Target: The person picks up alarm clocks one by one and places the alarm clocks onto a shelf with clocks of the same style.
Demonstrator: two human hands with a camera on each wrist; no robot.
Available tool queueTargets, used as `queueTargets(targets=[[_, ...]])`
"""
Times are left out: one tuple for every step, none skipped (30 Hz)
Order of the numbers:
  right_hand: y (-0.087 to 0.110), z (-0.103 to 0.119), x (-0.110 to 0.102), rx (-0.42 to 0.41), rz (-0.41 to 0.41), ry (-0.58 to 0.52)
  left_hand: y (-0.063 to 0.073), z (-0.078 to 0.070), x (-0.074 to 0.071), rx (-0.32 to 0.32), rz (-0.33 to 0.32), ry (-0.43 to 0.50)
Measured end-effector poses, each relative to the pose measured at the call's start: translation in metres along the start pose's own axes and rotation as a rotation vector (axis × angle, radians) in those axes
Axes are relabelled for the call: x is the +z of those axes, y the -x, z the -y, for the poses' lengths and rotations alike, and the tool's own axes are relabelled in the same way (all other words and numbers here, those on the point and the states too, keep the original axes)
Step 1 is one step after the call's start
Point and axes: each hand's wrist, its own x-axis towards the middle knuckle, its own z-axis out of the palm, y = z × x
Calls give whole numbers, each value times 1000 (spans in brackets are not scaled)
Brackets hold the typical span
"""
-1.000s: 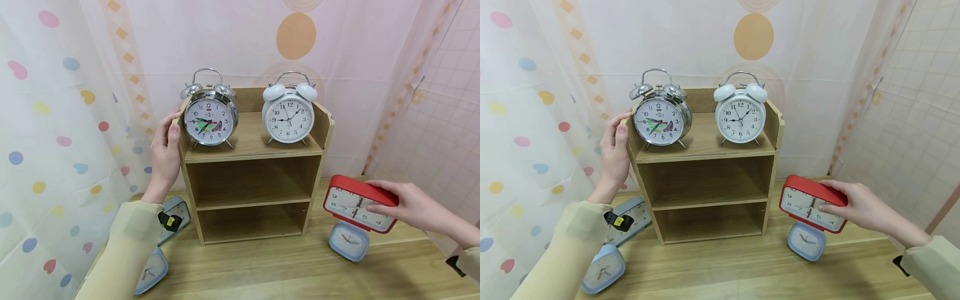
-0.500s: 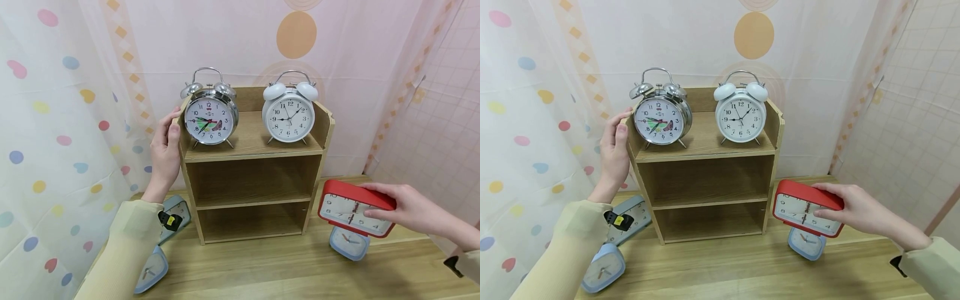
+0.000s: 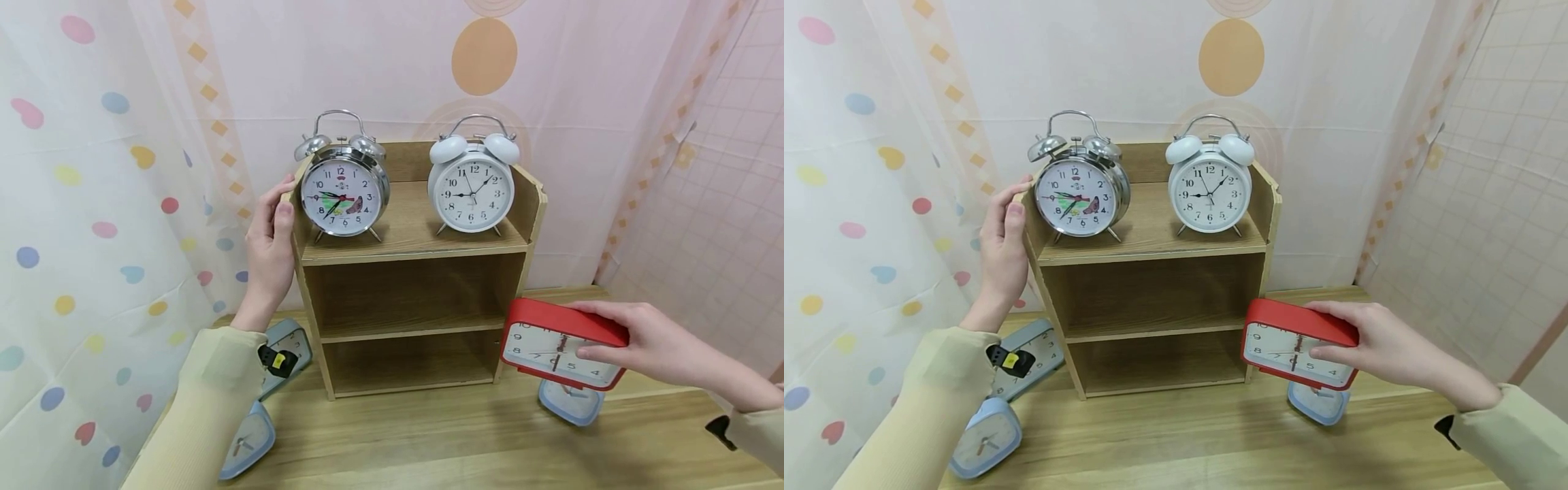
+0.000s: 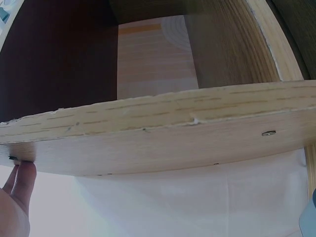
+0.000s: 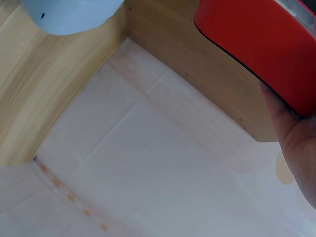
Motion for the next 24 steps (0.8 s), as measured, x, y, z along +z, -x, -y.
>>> queueTargets(targets=[[-1,1,1,-6,-1,-3,0,0,0,0,0,0],[-2,2,1,-9,2,-6,0,0,0,-1,-1,-4],[-3,3,2,-15,2,-9,0,0,0,-2,-1,-6],[-4,3,3,-23,4,-13,0,1,0,-2,0,-5],[-5,4,4,-27,3,-16,0,1,0,-2,1,-4],[-6,6,5,-33,3,-20,0,0,0,-2,2,-3],[-8,7,6,-39,3,-22,0,0,0,-3,3,-3],[-9,8,7,-46,4,-22,0,0,0,-3,3,-1],[-10,10,8,-53,3,-24,0,0,0,-2,4,4],[-11,11,9,-60,3,-26,0,0,0,-3,5,7],[-12,13,10,-63,6,-29,0,0,0,-2,4,8],[-13,15,11,-67,10,-35,0,0,0,-1,3,11],[-15,16,11,-71,13,-40,0,0,0,1,2,14],[-16,18,12,-77,16,-45,0,0,0,2,2,17],[-18,19,13,-84,20,-52,0,0,0,2,3,19],[-19,21,14,-92,23,-57,0,0,1,2,3,18],[-21,22,15,-105,24,-62,0,0,1,3,3,18],[-23,24,16,-121,21,-65,-1,1,1,4,3,18],[-24,25,16,-137,19,-67,-1,1,1,3,3,17],[-26,26,17,-152,18,-69,-1,1,1,3,4,15],[-28,28,18,-165,19,-72,-1,1,1,4,4,13],[-30,29,18,-178,18,-72,-1,1,1,4,4,12],[-31,31,19,-191,18,-71,-1,1,1,6,4,12],[-33,32,19,-196,20,-69,-1,1,1,6,5,13]])
